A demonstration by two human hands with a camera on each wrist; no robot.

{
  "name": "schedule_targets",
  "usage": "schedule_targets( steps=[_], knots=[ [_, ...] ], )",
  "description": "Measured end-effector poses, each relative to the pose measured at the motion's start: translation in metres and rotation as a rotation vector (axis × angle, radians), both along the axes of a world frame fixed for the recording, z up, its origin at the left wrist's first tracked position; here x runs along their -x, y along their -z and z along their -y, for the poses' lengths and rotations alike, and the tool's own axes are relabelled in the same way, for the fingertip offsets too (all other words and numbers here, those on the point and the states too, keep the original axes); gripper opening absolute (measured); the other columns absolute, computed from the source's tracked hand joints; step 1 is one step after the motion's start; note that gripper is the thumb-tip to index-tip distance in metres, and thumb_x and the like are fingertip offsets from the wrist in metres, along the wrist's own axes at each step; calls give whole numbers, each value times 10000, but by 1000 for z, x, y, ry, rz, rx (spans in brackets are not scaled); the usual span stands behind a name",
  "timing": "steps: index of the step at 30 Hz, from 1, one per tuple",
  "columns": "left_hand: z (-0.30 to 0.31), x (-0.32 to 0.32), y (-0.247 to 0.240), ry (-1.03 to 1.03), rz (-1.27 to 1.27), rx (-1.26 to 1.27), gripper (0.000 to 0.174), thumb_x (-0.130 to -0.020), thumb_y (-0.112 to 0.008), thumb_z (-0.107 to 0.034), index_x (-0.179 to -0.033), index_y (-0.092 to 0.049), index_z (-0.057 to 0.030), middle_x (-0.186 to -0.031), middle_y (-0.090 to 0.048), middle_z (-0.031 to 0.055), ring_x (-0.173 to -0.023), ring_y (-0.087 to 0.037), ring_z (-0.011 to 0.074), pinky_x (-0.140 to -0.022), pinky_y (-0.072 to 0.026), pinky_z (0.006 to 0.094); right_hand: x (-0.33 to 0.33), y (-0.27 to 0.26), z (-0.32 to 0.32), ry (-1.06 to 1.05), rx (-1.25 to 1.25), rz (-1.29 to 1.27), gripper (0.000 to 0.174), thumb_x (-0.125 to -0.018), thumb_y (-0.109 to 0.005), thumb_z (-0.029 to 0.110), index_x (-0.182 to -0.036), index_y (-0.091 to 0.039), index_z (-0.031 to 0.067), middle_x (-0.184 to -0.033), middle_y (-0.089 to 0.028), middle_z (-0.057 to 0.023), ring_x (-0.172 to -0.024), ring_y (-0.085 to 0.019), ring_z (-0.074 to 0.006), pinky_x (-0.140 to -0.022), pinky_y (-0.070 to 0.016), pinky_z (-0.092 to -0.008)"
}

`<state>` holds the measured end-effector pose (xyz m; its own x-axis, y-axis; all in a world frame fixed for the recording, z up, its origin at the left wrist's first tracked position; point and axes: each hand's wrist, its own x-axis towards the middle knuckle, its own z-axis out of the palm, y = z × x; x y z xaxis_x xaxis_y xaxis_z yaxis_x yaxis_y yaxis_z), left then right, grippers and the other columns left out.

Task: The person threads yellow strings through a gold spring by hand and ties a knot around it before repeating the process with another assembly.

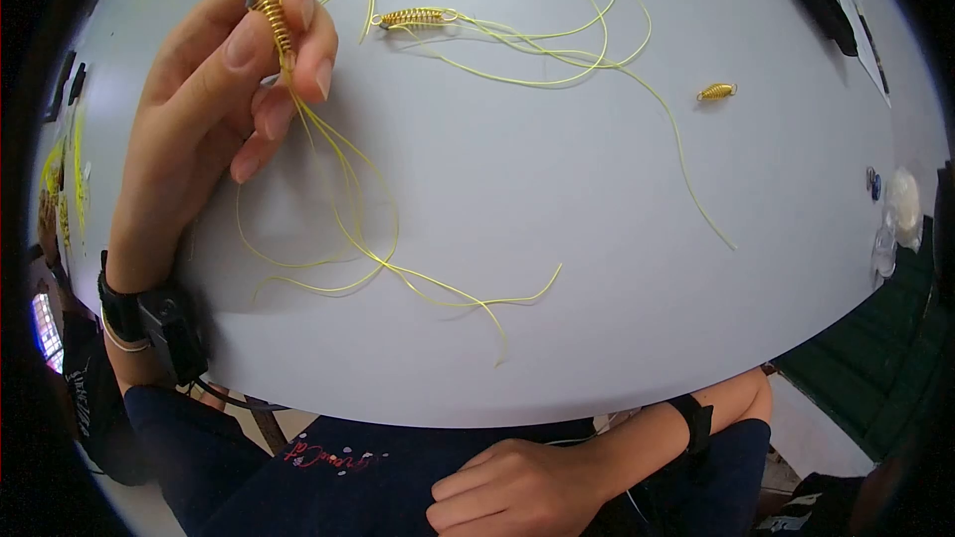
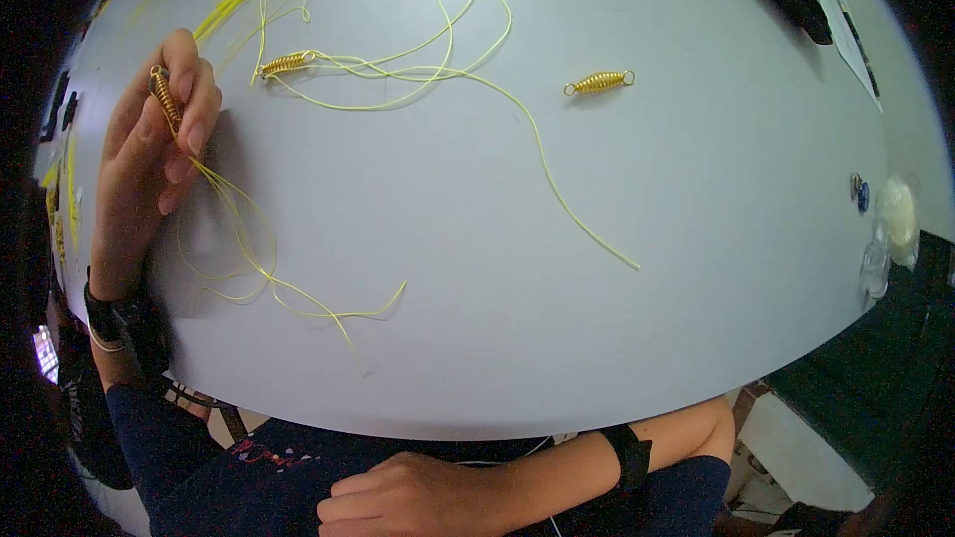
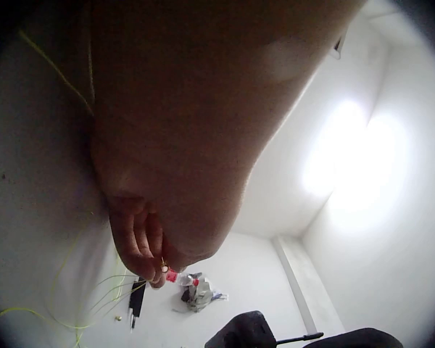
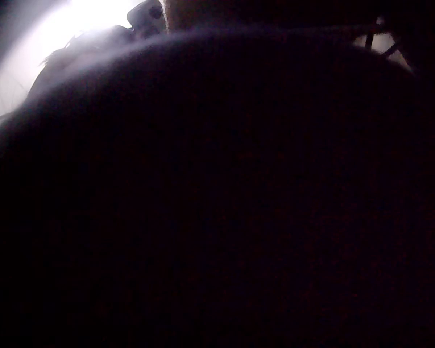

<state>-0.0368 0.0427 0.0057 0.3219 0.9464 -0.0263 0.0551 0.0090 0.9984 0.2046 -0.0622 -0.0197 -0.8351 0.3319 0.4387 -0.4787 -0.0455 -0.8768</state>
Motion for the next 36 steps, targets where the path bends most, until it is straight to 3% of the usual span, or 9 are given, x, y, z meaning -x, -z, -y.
schedule_targets(
  steps=[11,36],
  knots=[
    [2,-5,-5,-43,-83,-66,327,-876,-513,-361,-881,-348,-78,-683,-416,-13,-448,-329,-18,-313,-283,81,1,-1,0,7,24,4,110,-825,-536,125,-742,-512,58,-636,-423,-60,-561,-472,-207,-464,-385,-313],
    [-2,3,2,14,78,26,313,-876,-518,-332,-909,-350,-69,-705,-432,1,-437,-335,-21,-314,-308,82,1,1,3,-26,23,40,99,-831,-537,144,-776,-528,61,-649,-447,-59,-562,-476,-204,-475,-385,-304]
  ],
)
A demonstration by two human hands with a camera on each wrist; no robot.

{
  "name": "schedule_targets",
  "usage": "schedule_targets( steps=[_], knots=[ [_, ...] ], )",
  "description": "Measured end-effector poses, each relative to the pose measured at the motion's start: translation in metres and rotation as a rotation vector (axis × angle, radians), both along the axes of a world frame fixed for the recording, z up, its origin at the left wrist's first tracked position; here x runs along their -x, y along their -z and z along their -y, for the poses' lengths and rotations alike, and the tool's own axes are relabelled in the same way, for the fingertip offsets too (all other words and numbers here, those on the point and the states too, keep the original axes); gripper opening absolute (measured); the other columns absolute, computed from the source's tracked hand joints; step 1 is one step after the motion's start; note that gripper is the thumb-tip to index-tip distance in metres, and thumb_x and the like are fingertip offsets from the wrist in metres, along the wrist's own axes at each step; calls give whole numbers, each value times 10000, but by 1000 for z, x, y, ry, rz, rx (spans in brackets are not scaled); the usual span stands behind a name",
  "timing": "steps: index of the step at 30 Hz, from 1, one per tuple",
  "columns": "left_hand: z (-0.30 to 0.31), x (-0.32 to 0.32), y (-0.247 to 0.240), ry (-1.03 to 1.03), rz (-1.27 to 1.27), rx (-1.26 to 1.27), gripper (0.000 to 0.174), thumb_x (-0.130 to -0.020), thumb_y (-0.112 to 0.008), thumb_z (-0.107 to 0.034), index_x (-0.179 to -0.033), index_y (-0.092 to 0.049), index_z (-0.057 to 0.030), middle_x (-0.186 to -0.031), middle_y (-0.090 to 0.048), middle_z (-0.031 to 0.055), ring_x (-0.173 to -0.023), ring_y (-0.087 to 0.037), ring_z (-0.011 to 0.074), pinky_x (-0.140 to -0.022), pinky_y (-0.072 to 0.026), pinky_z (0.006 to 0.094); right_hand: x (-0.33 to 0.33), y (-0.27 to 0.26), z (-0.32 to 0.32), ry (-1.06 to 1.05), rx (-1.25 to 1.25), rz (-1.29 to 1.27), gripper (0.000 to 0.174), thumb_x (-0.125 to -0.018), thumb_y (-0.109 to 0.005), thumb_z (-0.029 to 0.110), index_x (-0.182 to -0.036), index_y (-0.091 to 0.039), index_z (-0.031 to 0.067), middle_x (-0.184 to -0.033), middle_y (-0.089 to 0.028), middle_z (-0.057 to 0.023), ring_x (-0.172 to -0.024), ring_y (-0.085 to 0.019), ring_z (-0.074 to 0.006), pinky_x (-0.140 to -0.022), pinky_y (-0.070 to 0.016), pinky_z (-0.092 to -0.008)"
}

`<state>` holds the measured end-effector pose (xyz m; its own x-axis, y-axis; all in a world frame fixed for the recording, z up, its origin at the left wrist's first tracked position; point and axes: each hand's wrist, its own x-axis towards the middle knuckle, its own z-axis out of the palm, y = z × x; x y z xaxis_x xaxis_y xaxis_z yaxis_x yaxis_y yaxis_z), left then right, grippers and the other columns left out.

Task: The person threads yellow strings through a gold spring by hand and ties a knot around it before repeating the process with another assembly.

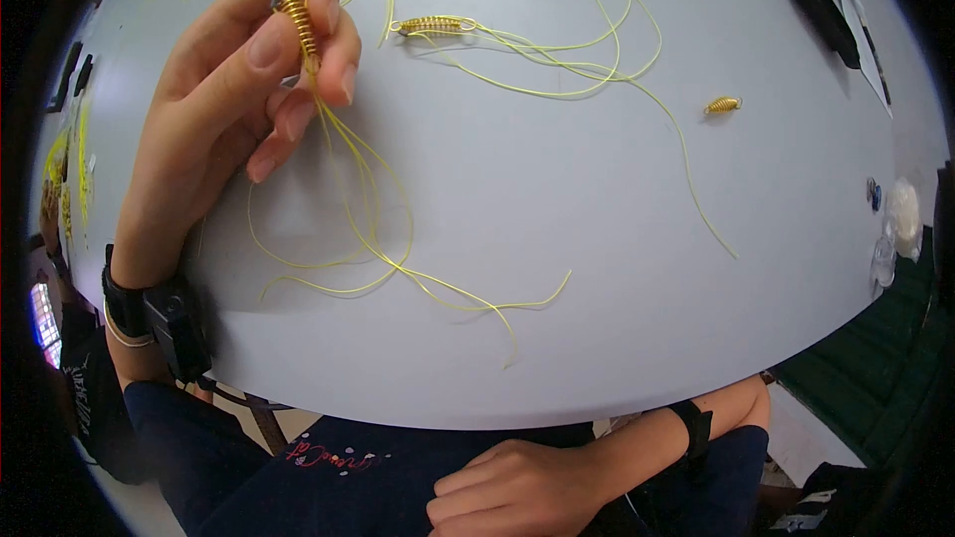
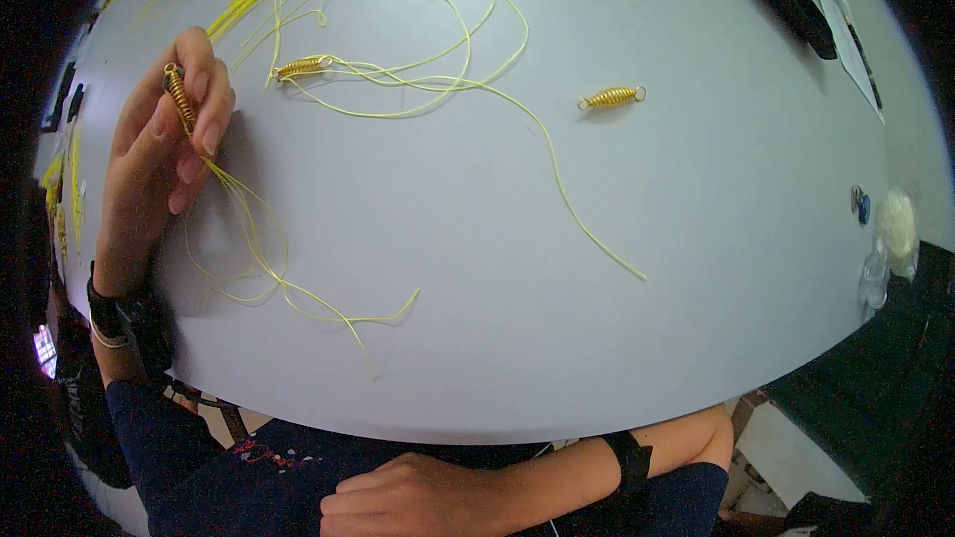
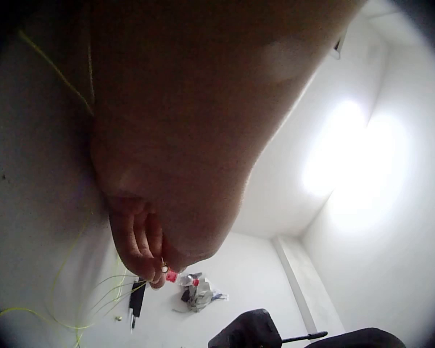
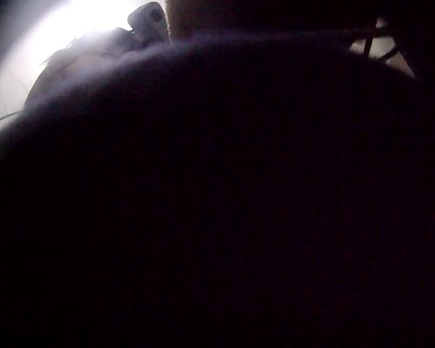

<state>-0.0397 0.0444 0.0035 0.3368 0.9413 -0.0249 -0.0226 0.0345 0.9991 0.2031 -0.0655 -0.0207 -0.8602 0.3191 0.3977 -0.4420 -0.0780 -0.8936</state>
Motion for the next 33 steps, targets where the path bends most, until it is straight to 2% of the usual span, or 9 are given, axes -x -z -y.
schedule_targets(
  steps=[5,11,16,20,22,26,27,30,33],
  knots=[
    [6,-4,-8,-51,-139,-90,315,-876,-513,-339,-910,-358,-67,-703,-436,1,-440,-341,-14,-317,-280,92,3,4,8,45,75,7,113,-842,-530,168,-849,-540,55,-710,-496,-74,-614,-505,-224,-506,-407,-310],
    [7,-7,-13,-39,-120,-69,290,-877,-512,-326,-913,-392,-64,-727,-498,25,-480,-386,6,-332,-279,118,15,11,10,186,43,-94,291,-888,-463,215,-1083,-527,9,-1052,-552,-138,-934,-527,-285,-810,-396,-374],
    [6,1,-19,11,-109,-68,224,-872,-525,-275,-919,-436,-75,-738,-535,24,-513,-406,10,-376,-313,124,22,4,5,237,-46,-124,338,-886,-459,196,-1168,-487,12,-1196,-483,-157,-1063,-469,-282,-893,-343,-379],
    [12,5,-21,62,-103,-65,177,-847,-553,-206,-920,-484,-61,-768,-567,26,-547,-425,14,-435,-338,138,26,-7,10,350,-176,68,340,-860,-459,118,-1185,-479,19,-1222,-458,-173,-1069,-473,-296,-877,-364,-383],
    [13,7,-22,84,-125,-72,151,-843,-554,-179,-913,-496,-59,-787,-576,27,-561,-435,18,-454,-348,134,21,-32,1,167,-214,374,481,-802,-550,72,-1261,-412,26,-1256,-427,-196,-1061,-485,-317,-871,-395,-367],
    [14,14,-20,142,-60,-76,177,-833,-585,-196,-942,-561,-59,-845,-624,40,-683,-516,40,-523,-396,164,12,-45,-3,297,-650,356,320,-845,-479,100,-1162,-516,72,-1213,-465,-183,-1028,-505,-283,-827,-405,-348],
    [15,13,-20,145,-83,-80,166,-831,-583,-187,-928,-545,-57,-828,-607,35,-651,-494,33,-513,-386,155,15,-86,-16,197,-626,558,380,-759,-569,37,-1137,-538,23,-1127,-532,-173,-976,-540,-278,-804,-432,-343],
    [15,15,-18,165,-86,-93,155,-827,-586,-178,-914,-534,-61,-823,-598,29,-641,-485,29,-511,-379,150,21,-116,-24,596,-863,513,168,-745,-580,57,-912,-587,41,-896,-591,-125,-783,-589,-255,-695,-464,-324],
    [17,14,-18,182,-73,-64,144,-822,-599,-175,-906,-544,-71,-840,-612,25,-676,-506,32,-525,-385,157,22,-132,-68,597,-1063,406,193,-866,-399,152,-939,-509,12,-910,-534,-187,-799,-502,-190,-695,-413,-276]
  ],
)
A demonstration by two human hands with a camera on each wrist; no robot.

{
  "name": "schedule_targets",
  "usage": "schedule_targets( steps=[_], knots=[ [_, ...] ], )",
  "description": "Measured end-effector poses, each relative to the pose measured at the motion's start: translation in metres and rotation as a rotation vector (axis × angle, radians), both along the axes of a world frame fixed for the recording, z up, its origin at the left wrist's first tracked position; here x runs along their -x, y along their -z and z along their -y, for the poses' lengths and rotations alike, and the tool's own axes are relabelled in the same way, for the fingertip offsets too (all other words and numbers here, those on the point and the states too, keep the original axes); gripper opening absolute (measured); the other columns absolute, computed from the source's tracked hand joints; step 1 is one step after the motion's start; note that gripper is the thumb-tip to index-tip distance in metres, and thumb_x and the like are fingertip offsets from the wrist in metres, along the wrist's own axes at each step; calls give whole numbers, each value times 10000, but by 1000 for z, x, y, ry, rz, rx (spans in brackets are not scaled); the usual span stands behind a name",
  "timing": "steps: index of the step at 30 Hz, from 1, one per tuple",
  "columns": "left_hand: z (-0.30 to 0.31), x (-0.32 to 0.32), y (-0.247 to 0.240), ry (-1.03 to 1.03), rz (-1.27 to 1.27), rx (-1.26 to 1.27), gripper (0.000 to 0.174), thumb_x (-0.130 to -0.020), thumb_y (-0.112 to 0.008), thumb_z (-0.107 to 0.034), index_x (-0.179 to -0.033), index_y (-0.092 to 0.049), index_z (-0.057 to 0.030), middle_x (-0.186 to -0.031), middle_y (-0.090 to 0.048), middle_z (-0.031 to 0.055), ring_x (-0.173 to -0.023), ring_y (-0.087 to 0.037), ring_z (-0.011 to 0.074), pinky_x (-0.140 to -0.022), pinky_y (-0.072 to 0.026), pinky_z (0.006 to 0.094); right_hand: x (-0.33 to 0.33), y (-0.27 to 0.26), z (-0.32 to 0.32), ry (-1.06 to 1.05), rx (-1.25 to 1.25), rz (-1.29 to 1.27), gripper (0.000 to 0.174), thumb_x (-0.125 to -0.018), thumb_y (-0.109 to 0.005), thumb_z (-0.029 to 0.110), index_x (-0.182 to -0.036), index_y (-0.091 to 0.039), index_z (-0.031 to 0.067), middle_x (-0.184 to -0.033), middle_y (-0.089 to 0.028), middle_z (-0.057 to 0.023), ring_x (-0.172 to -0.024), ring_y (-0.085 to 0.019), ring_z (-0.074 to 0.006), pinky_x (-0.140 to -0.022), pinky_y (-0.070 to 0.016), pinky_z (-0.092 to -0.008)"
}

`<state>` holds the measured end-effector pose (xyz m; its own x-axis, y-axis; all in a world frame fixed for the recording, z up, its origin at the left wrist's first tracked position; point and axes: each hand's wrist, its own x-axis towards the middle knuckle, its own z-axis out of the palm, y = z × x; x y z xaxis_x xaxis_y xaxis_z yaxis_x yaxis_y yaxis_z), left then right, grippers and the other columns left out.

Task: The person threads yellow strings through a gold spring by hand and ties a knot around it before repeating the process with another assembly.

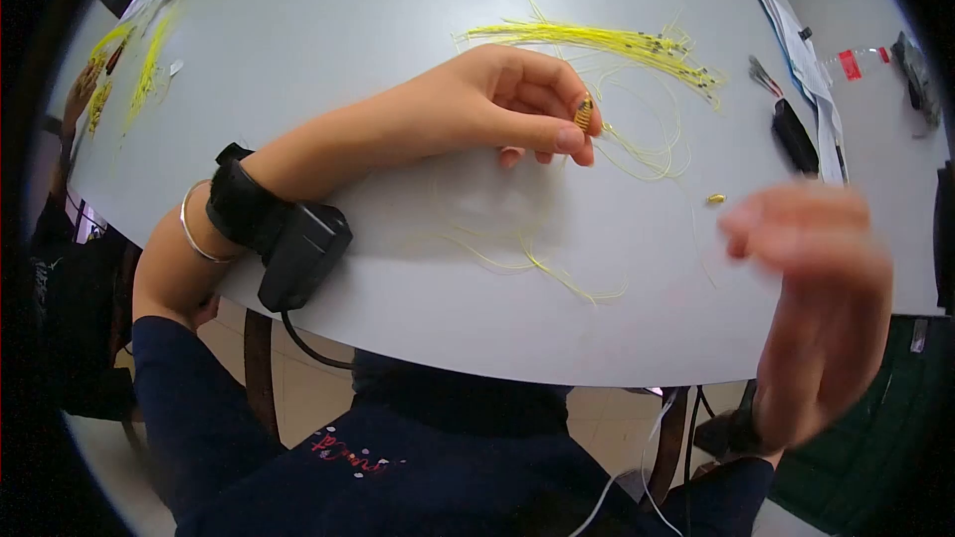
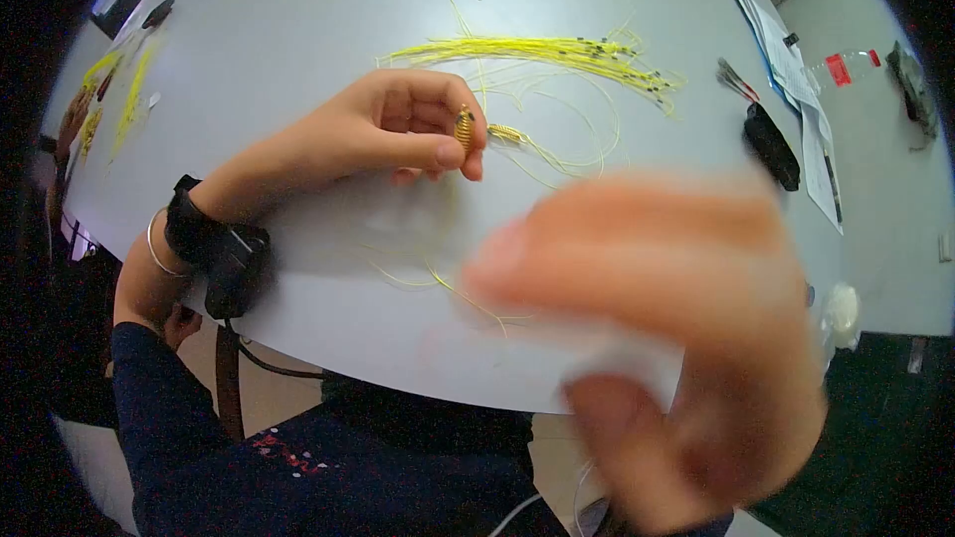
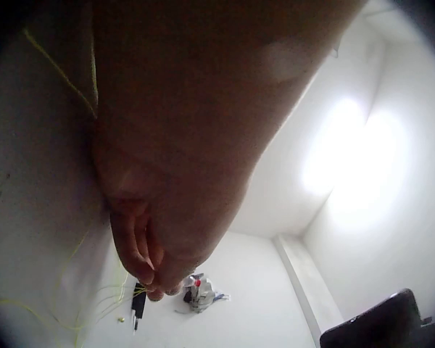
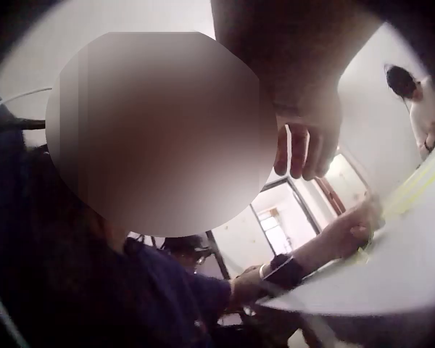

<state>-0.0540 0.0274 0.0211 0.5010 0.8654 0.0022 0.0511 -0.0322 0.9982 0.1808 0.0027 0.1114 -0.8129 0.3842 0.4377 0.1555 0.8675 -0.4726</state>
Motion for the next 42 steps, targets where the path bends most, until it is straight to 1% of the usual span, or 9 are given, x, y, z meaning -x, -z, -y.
schedule_targets(
  steps=[1,3,5,8,12,20,22,28,42],
  knots=[
    [0,1,1,5,0,24,134,-819,-605,-171,-898,-549,-77,-846,-618,22,-689,-514,33,-532,-388,159,3,10,-12,16,-9,-97,266,-872,-379,174,-994,-507,-25,-913,-536,-169,-802,-509,-177,-679,-411,-282],
    [0,3,4,7,3,21,160,-814,-615,-169,-922,-540,-77,-843,-624,23,-690,-515,34,-533,-386,160,20,25,-18,160,201,-218,296,-880,-385,161,-1067,-495,-40,-921,-544,-135,-820,-518,-151,-678,-411,-272],
    [0,3,6,10,8,22,188,-809,-625,-168,-946,-532,-78,-841,-630,25,-691,-516,35,-534,-383,162,31,44,-31,154,414,-259,292,-890,-406,156,-1096,-493,-33,-929,-547,-96,-826,-520,-126,-674,-409,-257],
    [2,5,6,-3,96,79,343,-809,-631,-171,-1073,-437,-72,-835,-641,46,-701,-527,47,-531,-371,166,37,70,-45,141,647,-321,236,-896,-477,147,-1079,-502,0,-918,-551,-53,-823,-513,-97,-682,-401,-215],
    [2,5,6,0,132,108,323,-813,-625,-151,-1042,-414,-66,-831,-642,64,-701,-538,55,-558,-389,172,35,90,-53,164,944,-281,200,-899,-484,167,-1017,-508,8,-905,-549,-50,-807,-519,-95,-661,-406,-212],
    [2,3,14,58,205,112,279,-808,-621,-86,-992,-415,-46,-834,-648,77,-763,-578,71,-599,-426,191,31,91,-50,118,1037,-226,181,-904,-487,182,-962,-514,13,-864,-561,-35,-782,-521,-86,-661,-402,-208],
    [4,3,9,62,111,143,288,-800,-629,-82,-990,-416,-40,-827,-649,76,-763,-586,73,-615,-433,194,29,91,-51,117,1024,-170,162,-894,-510,170,-937,-516,14,-857,-563,-27,-792,-523,-84,-682,-409,-210],
    [4,2,10,102,87,108,263,-786,-648,-90,-948,-448,-36,-804,-643,57,-740,-584,70,-622,-431,188,31,89,-49,127,1047,-162,133,-874,-542,132,-924,-516,12,-843,-560,-19,-796,-523,-80,-721,-419,-214],
    [4,1,17,110,88,51,238,-798,-643,-124,-937,-467,-44,-816,-636,47,-744,-573,66,-624,-419,186,31,91,-50,117,1011,-142,116,-877,-534,118,-910,-516,9,-828,-548,-16,-764,-506,-67,-686,-404,-199]
  ],
)
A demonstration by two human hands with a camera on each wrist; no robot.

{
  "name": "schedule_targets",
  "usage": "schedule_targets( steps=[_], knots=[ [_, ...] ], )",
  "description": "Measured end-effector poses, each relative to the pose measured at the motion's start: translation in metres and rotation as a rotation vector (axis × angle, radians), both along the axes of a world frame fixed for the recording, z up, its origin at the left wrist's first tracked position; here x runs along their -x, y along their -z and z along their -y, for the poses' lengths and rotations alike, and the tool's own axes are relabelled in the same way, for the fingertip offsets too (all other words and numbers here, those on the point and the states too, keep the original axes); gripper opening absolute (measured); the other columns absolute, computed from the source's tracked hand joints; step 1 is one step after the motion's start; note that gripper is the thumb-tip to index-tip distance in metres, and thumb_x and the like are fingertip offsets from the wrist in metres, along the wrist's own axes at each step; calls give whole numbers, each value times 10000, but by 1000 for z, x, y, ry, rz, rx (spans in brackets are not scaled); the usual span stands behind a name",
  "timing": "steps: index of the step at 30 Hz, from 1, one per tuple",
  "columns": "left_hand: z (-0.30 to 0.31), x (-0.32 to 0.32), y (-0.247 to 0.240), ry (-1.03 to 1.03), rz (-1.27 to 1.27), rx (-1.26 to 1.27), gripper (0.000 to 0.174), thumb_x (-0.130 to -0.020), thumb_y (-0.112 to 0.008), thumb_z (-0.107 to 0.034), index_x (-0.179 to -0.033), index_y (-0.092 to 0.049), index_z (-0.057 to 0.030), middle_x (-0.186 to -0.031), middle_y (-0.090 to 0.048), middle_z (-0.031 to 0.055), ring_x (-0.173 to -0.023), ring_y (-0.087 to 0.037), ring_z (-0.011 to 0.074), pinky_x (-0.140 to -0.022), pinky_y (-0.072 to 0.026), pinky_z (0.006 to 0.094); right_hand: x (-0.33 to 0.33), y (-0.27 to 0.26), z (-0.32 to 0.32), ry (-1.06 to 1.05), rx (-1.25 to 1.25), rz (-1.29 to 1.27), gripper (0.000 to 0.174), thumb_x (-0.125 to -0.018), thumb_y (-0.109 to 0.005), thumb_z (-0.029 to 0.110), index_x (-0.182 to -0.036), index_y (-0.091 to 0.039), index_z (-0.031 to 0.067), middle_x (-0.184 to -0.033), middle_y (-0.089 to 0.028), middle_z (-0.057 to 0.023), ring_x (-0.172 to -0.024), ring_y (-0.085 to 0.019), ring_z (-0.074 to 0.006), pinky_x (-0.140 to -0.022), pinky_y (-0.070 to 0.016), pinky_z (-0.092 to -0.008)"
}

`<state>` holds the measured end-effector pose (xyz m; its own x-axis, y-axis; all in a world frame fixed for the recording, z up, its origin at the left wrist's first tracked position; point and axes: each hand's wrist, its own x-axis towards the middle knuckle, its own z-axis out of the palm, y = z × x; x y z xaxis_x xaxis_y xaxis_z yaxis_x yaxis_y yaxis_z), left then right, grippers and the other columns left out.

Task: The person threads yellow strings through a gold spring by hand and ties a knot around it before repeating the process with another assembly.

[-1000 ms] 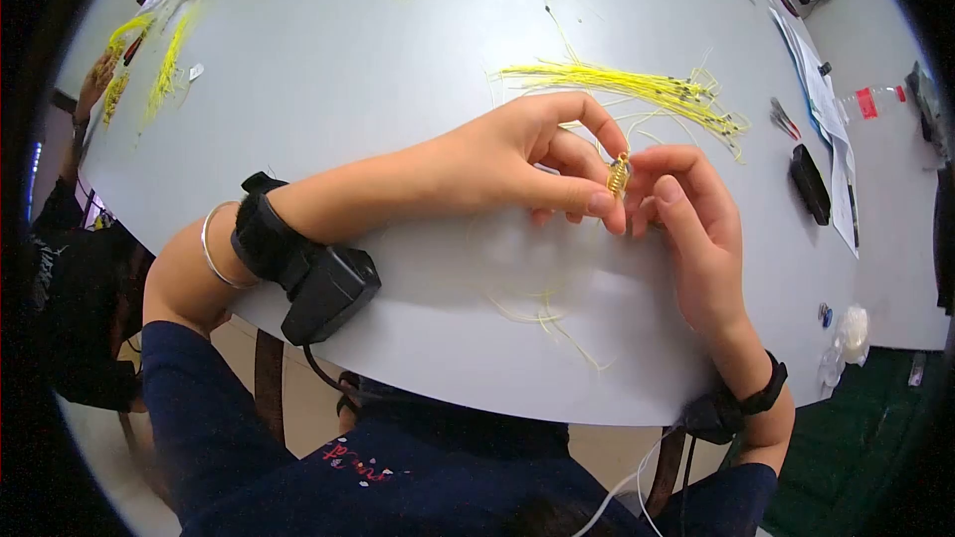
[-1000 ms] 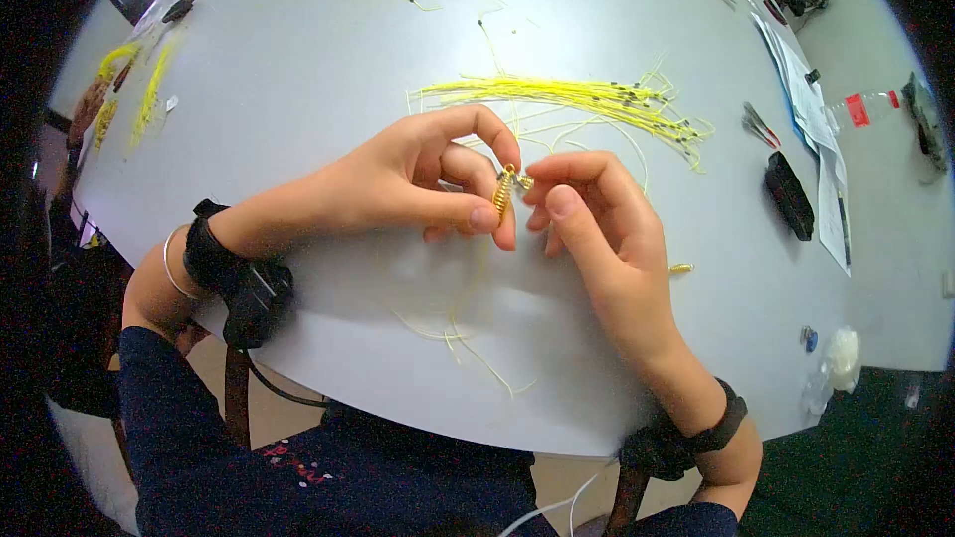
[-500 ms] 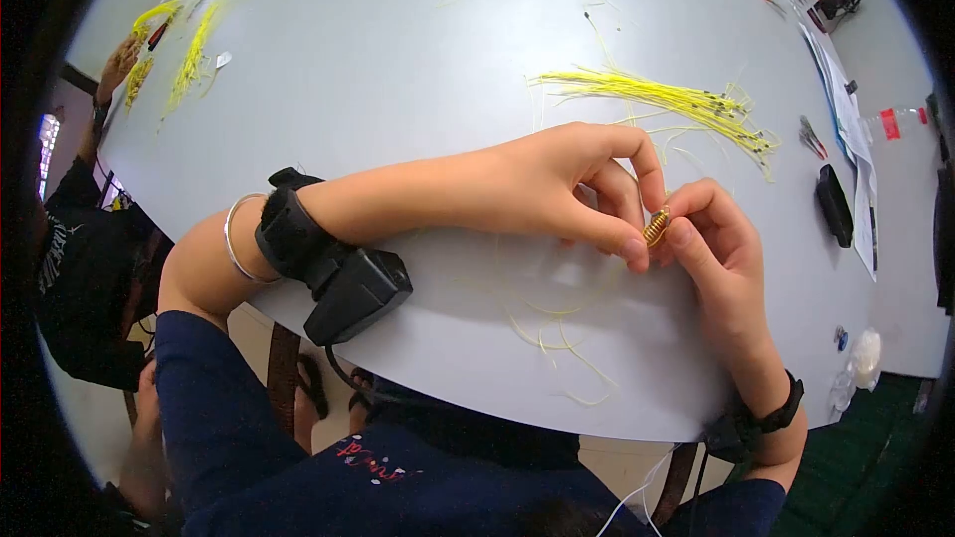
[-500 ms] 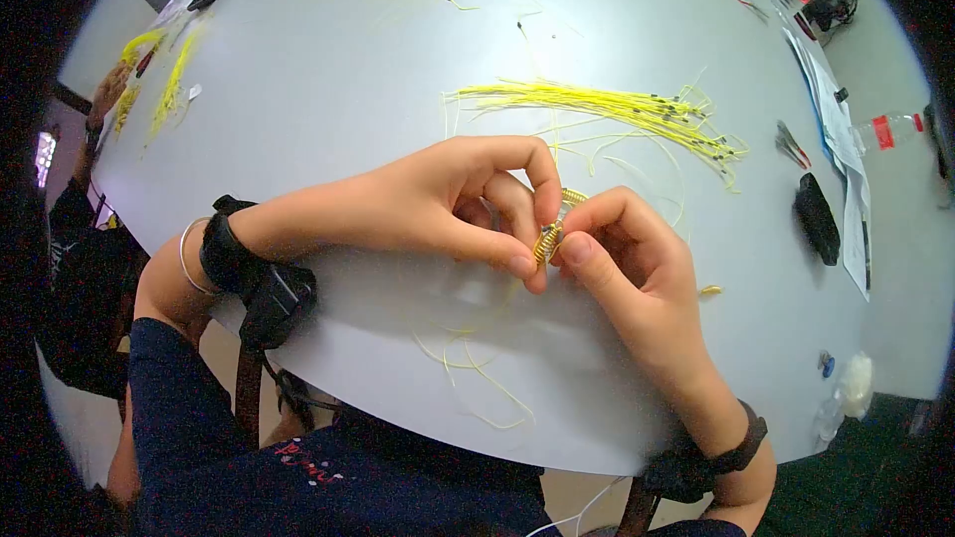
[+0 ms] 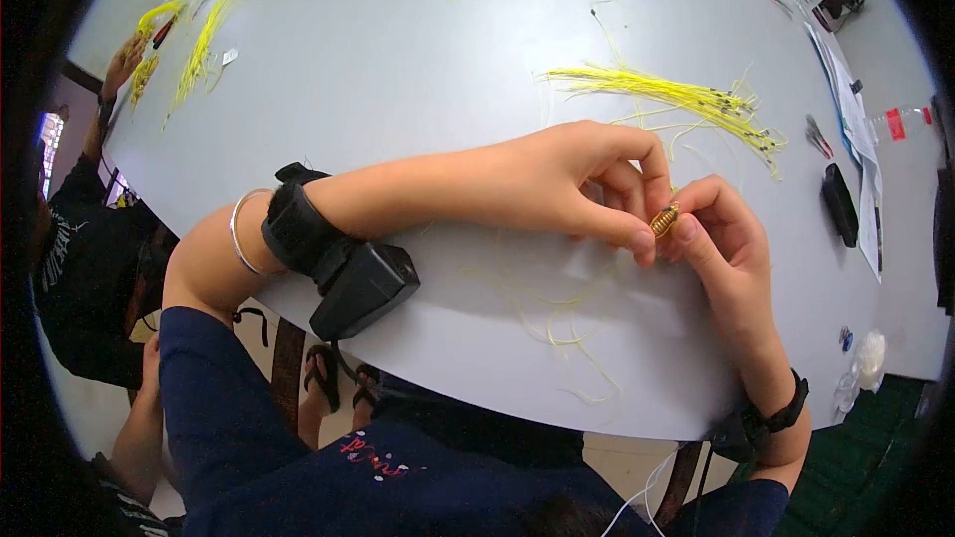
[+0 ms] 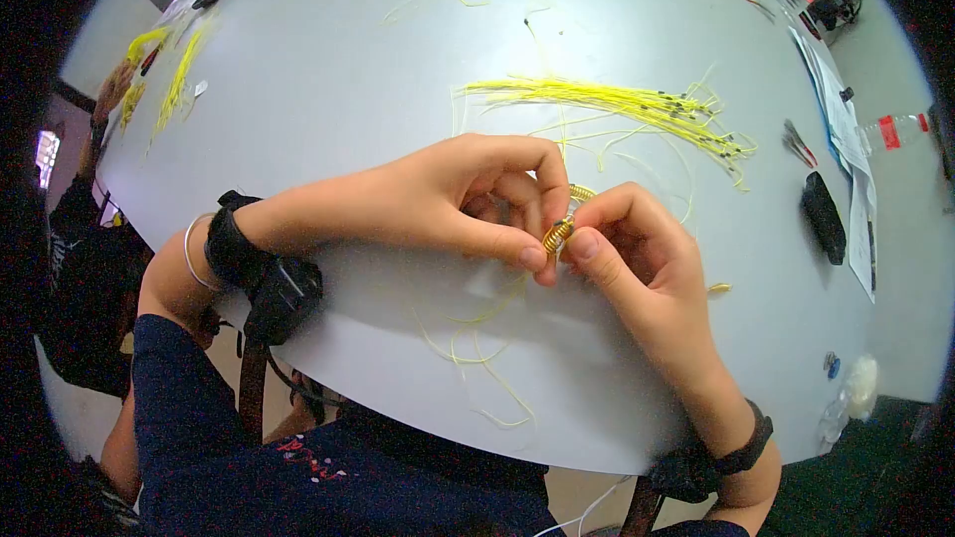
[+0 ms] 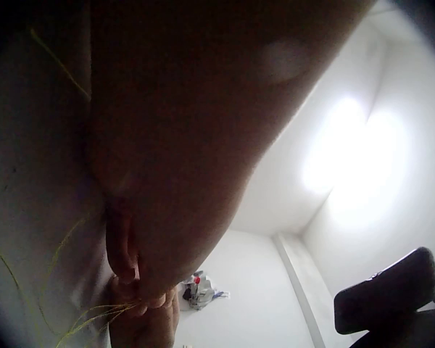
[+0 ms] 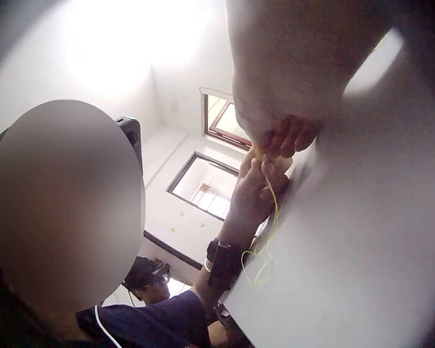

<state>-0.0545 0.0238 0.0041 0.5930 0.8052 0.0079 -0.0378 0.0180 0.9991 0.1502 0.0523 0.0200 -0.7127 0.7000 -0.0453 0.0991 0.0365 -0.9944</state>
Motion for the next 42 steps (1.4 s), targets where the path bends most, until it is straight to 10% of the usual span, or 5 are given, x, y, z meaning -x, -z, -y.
schedule_targets(
  steps=[17,27,29,31,42],
  knots=[
    [2,-3,-1,-10,-5,28,210,-818,-620,-129,-935,-470,-41,-822,-628,46,-782,-579,72,-669,-431,192,0,1,1,39,3,-5,155,-880,-515,129,-978,-501,10,-860,-537,-23,-746,-503,-68,-661,-403,-195],
    [6,-10,-2,-108,-189,-88,151,-838,-576,-161,-934,-490,-82,-777,-629,-5,-624,-477,-3,-491,-314,140,-107,-86,43,304,-557,200,500,-903,-403,332,-1290,-319,27,-1088,-477,-86,-868,-488,-90,-646,-410,-199],
    [6,-11,-4,-101,-209,-144,251,-842,-573,-204,-1042,-522,-60,-788,-649,27,-665,-531,39,-505,-373,164,-141,-86,58,411,-734,-14,348,-871,-342,91,-1196,-365,-32,-811,-571,-130,-517,-534,-148,-333,-397,-204],
    [5,-16,-6,-154,-242,-143,331,-842,-568,-205,-1133,-511,-58,-777,-646,29,-634,-514,31,-469,-354,154,-193,-100,111,669,-522,489,413,-906,-399,416,-955,-461,11,-735,-477,-64,-463,-431,-76,-373,-301,-155],
    [4,-25,-2,-146,-298,-218,360,-848,-534,-195,-1176,-494,-51,-718,-565,-32,-471,-350,-24,-407,-257,116,-362,81,129,825,251,1165,185,-853,-493,140,-935,-550,-16,-796,-607,-120,-699,-592,-198,-560,-470,-304]
  ],
)
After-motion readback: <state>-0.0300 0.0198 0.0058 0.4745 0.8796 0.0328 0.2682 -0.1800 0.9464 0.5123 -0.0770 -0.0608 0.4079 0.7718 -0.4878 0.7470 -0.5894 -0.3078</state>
